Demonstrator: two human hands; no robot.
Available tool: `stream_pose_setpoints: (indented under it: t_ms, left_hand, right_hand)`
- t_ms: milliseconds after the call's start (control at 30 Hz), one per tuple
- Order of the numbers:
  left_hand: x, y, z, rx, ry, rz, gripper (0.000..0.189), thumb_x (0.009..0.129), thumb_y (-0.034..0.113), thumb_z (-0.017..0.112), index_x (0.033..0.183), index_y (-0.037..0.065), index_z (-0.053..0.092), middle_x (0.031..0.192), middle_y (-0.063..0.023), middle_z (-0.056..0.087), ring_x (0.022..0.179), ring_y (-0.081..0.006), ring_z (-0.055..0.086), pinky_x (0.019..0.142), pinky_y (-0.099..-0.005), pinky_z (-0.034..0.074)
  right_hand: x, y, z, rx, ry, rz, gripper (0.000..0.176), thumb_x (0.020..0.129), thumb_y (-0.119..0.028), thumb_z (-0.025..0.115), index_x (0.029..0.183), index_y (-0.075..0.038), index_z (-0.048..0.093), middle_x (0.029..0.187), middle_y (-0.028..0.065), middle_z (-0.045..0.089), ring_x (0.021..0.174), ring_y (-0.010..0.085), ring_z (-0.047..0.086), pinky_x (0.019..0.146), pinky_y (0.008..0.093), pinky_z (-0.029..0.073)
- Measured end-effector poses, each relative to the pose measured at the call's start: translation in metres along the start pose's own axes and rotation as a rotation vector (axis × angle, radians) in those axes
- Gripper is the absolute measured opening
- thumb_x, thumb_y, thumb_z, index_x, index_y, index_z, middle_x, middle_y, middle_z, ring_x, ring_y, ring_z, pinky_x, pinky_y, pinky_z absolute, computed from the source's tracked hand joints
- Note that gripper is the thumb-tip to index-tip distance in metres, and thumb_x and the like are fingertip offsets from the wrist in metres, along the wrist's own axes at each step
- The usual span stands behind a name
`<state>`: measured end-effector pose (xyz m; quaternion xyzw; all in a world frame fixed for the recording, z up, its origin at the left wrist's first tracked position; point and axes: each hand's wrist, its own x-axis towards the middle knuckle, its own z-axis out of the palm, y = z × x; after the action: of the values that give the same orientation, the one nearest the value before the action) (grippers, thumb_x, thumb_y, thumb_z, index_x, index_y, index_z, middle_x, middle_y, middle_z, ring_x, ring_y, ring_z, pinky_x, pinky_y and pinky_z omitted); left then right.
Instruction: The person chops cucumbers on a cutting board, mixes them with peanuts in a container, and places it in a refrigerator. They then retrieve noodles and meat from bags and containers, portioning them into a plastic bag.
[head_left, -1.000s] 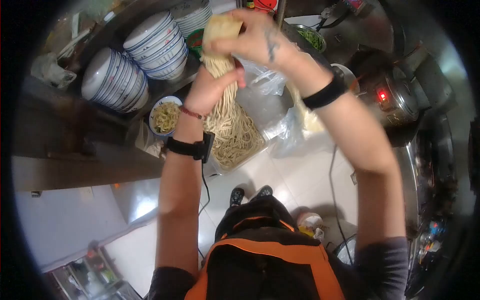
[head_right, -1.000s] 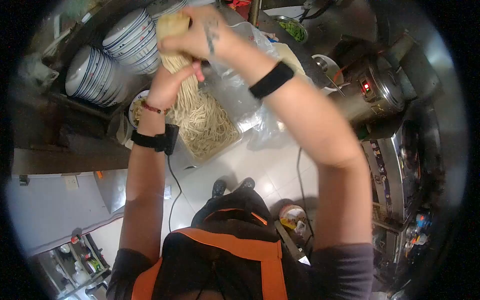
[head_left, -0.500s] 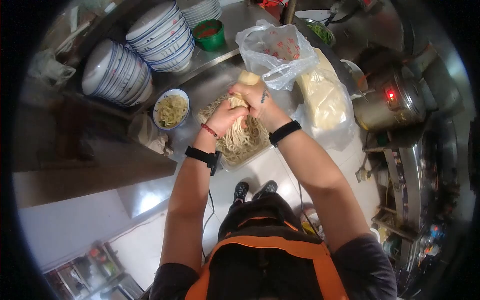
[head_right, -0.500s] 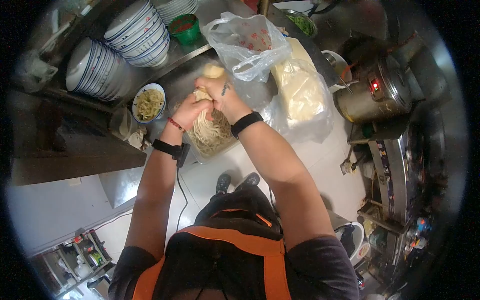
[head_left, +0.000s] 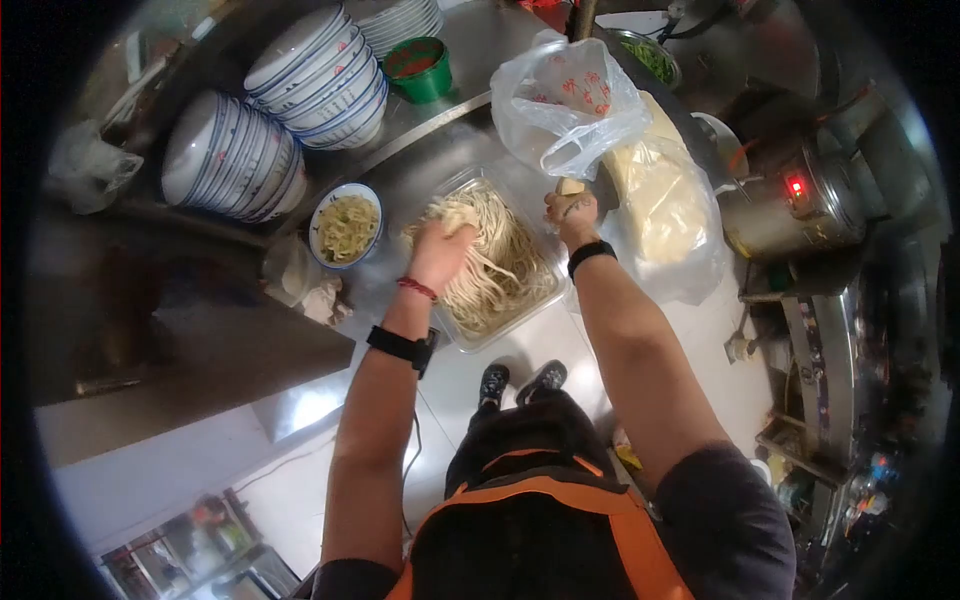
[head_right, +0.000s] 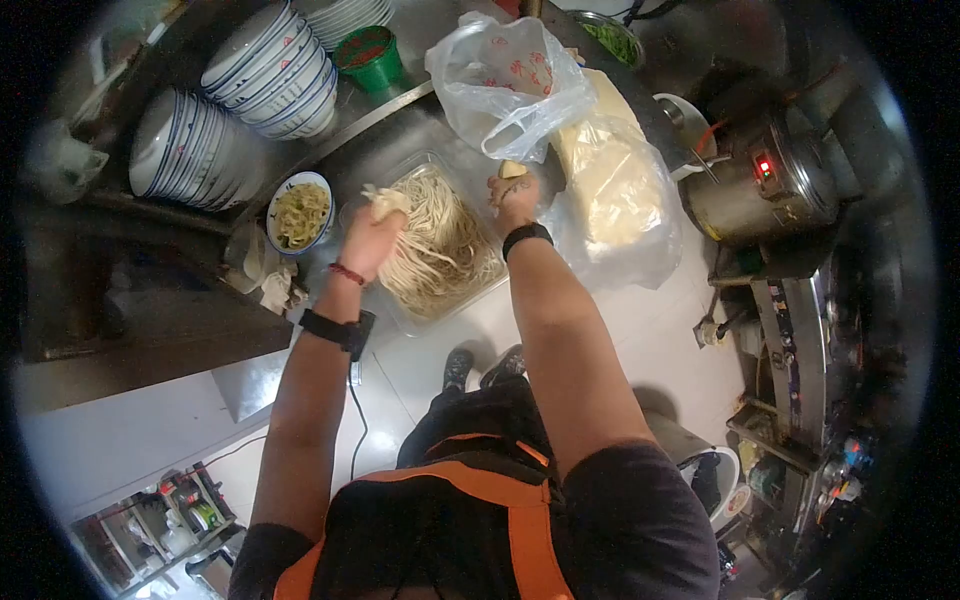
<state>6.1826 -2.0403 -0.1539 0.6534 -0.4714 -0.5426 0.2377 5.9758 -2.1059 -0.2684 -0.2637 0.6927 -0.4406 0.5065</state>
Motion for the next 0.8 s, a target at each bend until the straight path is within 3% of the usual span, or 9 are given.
stream_pose_setpoints:
  t_ms: [67,167,233,300,367,533,633,700,800]
  left_hand:
    - [0.012,-0.012,-0.013,-0.147,0.204,0.263,0.019,0.078,0.014,0.055,0.087,-0.001,0.062,0.076,-0.0070,0.061,0.064,-0.0144,0.059,0.059,-0.0296,0.047]
    - [0.014,0.001,-0.017,-0.481,0.245,0.189,0.017,0.076,0.012,0.056,0.085,-0.002,0.061,0.077,-0.0078,0.061,0.064,-0.0147,0.059,0.058,-0.0283,0.046]
    - [0.014,0.009,-0.016,-0.584,0.269,0.188,0.015,0.075,0.011,0.058,0.083,-0.002,0.059,0.076,-0.0080,0.060,0.062,-0.0171,0.059,0.057,-0.0290,0.047]
    - [0.008,0.017,-0.011,-0.747,0.248,0.164,0.016,0.076,0.012,0.059,0.084,-0.001,0.057,0.074,-0.0085,0.058,0.062,-0.0193,0.060,0.058,-0.0303,0.049]
    - [0.003,0.022,-0.006,-0.783,0.236,0.146,0.016,0.076,0.012,0.060,0.084,-0.001,0.056,0.074,-0.0091,0.058,0.065,-0.0211,0.061,0.061,-0.0314,0.050]
    - [0.003,0.002,-0.019,-0.993,0.368,0.100,0.018,0.077,0.011,0.060,0.089,-0.001,0.056,0.084,-0.0094,0.060,0.076,-0.0223,0.061,0.066,-0.0316,0.050]
    - [0.012,-0.024,-0.022,-0.921,0.419,0.082,0.021,0.076,0.009,0.061,0.093,-0.003,0.057,0.087,-0.0087,0.060,0.080,-0.0226,0.061,0.069,-0.0313,0.050]
    - [0.016,-0.046,-0.030,-0.837,0.312,0.004,0.032,0.075,0.007,0.063,0.103,-0.004,0.055,0.096,-0.0092,0.060,0.087,-0.0219,0.060,0.075,-0.0312,0.049]
    - [0.016,-0.066,-0.027,-0.188,0.252,0.347,0.063,0.068,0.009,0.071,0.124,0.003,0.042,0.119,-0.0100,0.051,0.108,-0.0227,0.051,0.092,-0.0326,0.041]
  right_hand:
    - [-0.010,0.003,-0.008,-0.300,0.052,-0.082,0.052,0.068,-0.028,0.074,0.104,0.004,0.056,0.091,0.0168,0.064,0.080,0.0232,0.063,0.070,0.0328,0.050]
    - [0.010,0.021,-0.015,-0.413,-0.071,-0.118,0.058,0.068,-0.028,0.073,0.111,0.005,0.054,0.100,0.0204,0.062,0.093,0.0288,0.061,0.080,0.0342,0.049]
    - [-0.030,-0.004,-0.019,-0.166,-0.038,-0.429,0.068,0.068,-0.029,0.072,0.121,0.006,0.048,0.111,0.0234,0.057,0.107,0.0326,0.055,0.092,0.0354,0.043]
    - [-0.049,0.029,-0.006,-0.249,-0.255,-0.818,0.071,0.068,-0.021,0.073,0.126,0.004,0.041,0.114,0.0203,0.056,0.103,0.0296,0.055,0.093,0.0392,0.040]
    - [-0.120,-0.004,0.019,-0.351,-0.357,-0.930,0.066,0.070,-0.017,0.072,0.126,0.000,0.042,0.115,0.0191,0.057,0.113,0.0288,0.050,0.096,0.0390,0.036]
    - [-0.114,0.007,0.049,-0.052,-0.449,-0.625,0.044,0.069,-0.011,0.071,0.110,-0.003,0.057,0.102,0.0135,0.063,0.096,0.0251,0.059,0.084,0.0344,0.045]
    - [-0.091,-0.012,0.043,-0.129,-0.452,-0.666,0.025,0.070,-0.012,0.070,0.092,-0.002,0.064,0.082,0.0129,0.067,0.078,0.0264,0.065,0.073,0.0331,0.050]
    - [-0.076,-0.024,0.041,-0.704,-0.593,-0.877,0.027,0.070,-0.022,0.069,0.091,-0.005,0.064,0.083,0.0179,0.065,0.077,0.0328,0.063,0.071,0.0364,0.050]
    - [-0.067,-0.027,0.052,-0.873,-0.719,-0.982,0.026,0.068,-0.026,0.068,0.085,-0.008,0.065,0.080,0.0191,0.063,0.078,0.0369,0.062,0.069,0.0414,0.050]
